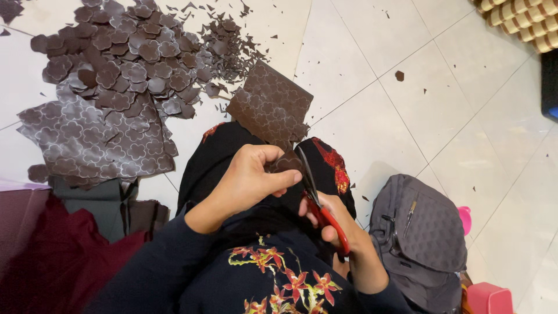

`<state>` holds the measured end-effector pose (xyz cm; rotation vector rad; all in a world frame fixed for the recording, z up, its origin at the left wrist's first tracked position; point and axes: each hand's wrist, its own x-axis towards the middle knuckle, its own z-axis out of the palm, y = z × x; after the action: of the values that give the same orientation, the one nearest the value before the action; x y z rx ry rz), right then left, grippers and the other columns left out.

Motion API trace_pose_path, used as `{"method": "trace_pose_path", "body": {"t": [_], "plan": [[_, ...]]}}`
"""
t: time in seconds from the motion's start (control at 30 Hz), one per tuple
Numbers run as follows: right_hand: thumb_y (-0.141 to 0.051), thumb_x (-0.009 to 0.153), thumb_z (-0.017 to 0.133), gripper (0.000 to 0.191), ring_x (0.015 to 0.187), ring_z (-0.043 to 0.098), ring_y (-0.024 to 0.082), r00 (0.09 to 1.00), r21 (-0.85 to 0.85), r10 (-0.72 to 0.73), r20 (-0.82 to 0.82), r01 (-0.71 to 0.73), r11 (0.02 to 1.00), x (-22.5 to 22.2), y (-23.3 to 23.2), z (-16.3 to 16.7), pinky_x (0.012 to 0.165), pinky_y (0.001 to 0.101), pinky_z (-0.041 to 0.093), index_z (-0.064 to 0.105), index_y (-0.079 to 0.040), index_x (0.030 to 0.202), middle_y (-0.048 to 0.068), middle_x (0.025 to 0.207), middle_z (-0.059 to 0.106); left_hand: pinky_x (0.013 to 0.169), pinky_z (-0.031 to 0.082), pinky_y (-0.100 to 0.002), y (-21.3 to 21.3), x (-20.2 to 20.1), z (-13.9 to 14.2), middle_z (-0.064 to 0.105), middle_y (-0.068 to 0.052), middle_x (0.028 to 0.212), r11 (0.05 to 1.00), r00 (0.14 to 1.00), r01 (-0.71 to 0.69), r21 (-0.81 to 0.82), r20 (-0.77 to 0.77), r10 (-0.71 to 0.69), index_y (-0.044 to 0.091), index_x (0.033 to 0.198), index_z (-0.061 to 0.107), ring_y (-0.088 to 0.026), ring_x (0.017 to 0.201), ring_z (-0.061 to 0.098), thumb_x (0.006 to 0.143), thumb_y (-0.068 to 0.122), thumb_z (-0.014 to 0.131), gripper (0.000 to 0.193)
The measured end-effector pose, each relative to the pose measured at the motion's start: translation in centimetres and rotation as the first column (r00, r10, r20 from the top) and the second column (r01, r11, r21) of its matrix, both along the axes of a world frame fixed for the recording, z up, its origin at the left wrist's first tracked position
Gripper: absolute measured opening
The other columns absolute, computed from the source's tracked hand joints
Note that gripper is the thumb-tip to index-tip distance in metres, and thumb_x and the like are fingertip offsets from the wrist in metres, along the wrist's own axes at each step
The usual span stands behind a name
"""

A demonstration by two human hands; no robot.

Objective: The person sits on the floor and uses red-handled scissors to cut flower-shaped pieces from a brown patterned sheet. They repeatedly trim the edges of each shape and place the finished pieces into a growing pile on the floor.

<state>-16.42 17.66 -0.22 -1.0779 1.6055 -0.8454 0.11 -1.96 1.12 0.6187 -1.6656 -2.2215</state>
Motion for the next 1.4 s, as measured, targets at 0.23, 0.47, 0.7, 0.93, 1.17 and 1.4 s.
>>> {"method": "trace_pose_path", "body": {"t": [0.23,0.47,0.7,0.93,1.17,1.4], "plan": [[-0.107,0.045,0.051,0.107,0.055,0.047,0.005,0.992,0.006,-0.102,0.080,0.102,0.995,0.2,0.9,-2.2,0.051,0.0211,0.038,0.056,-0.007,0.082,-0.005,0.062,0.048,0.051,0.050,-0.020,0.6,-0.4,-0.5,0.068,0.000,0.065,0.999,0.999,-0.031,0.026,-0.027,0.032,0.001,0.082,0.072,-0.004,0.055,0.061,0.085,0.014,0.078,0.015],[-0.104,0.051,0.054,0.101,0.051,0.046,0.005,0.976,-0.020,-0.176,0.128,0.180,0.984,0.7,1.4,-3.6,0.047,0.0199,0.035,0.056,-0.006,0.077,-0.005,0.058,0.050,0.054,0.049,-0.020,1.0,-0.6,-1.1,0.069,0.001,0.072,0.992,0.995,-0.034,0.125,-0.086,0.045,0.001,0.086,0.073,-0.003,0.060,0.061,0.086,0.010,0.078,0.011],[-0.105,0.061,0.045,0.114,0.068,0.045,0.006,0.998,-0.080,-0.049,0.025,0.051,0.996,0.1,0.0,-0.8,0.060,0.0225,0.037,0.062,-0.002,0.108,-0.004,0.075,0.047,0.063,0.049,-0.020,0.4,0.0,-1.1,0.068,0.006,0.076,0.995,0.997,-0.072,-0.071,-0.047,0.069,0.001,0.095,0.074,0.000,0.071,0.058,0.085,0.013,0.078,0.016],[-0.104,0.065,0.043,0.117,0.069,0.049,0.010,0.989,-0.068,0.103,-0.110,-0.111,0.992,-0.9,-0.8,0.7,0.061,0.0257,0.039,0.064,-0.001,0.115,-0.001,0.075,0.049,0.059,0.047,-0.026,-0.5,0.5,-0.6,0.068,-0.001,0.071,0.955,0.999,0.018,-0.296,0.045,-0.004,0.002,0.090,0.075,-0.006,0.066,0.058,0.087,0.019,0.074,0.018],[-0.105,0.063,0.044,0.118,0.067,0.049,0.009,0.988,-0.063,0.137,-0.066,-0.141,0.988,-1.4,-0.6,0.4,0.060,0.0249,0.039,0.065,-0.001,0.113,-0.002,0.075,0.050,0.054,0.045,-0.027,-1.1,0.7,0.2,0.066,-0.001,0.064,0.930,0.997,0.045,-0.365,0.078,-0.018,0.002,0.084,0.075,-0.006,0.060,0.058,0.084,0.021,0.075,0.018],[-0.106,0.061,0.045,0.119,0.066,0.047,0.008,0.995,-0.053,0.101,-0.024,-0.103,0.993,-1.1,-0.6,0.4,0.058,0.0237,0.037,0.066,0.000,0.110,-0.002,0.073,0.049,0.053,0.044,-0.026,-0.6,0.6,0.5,0.064,-0.001,0.063,0.952,0.997,0.043,-0.303,0.069,-0.023,0.003,0.083,0.076,-0.004,0.059,0.055,0.084,0.020,0.074,0.017]]}}
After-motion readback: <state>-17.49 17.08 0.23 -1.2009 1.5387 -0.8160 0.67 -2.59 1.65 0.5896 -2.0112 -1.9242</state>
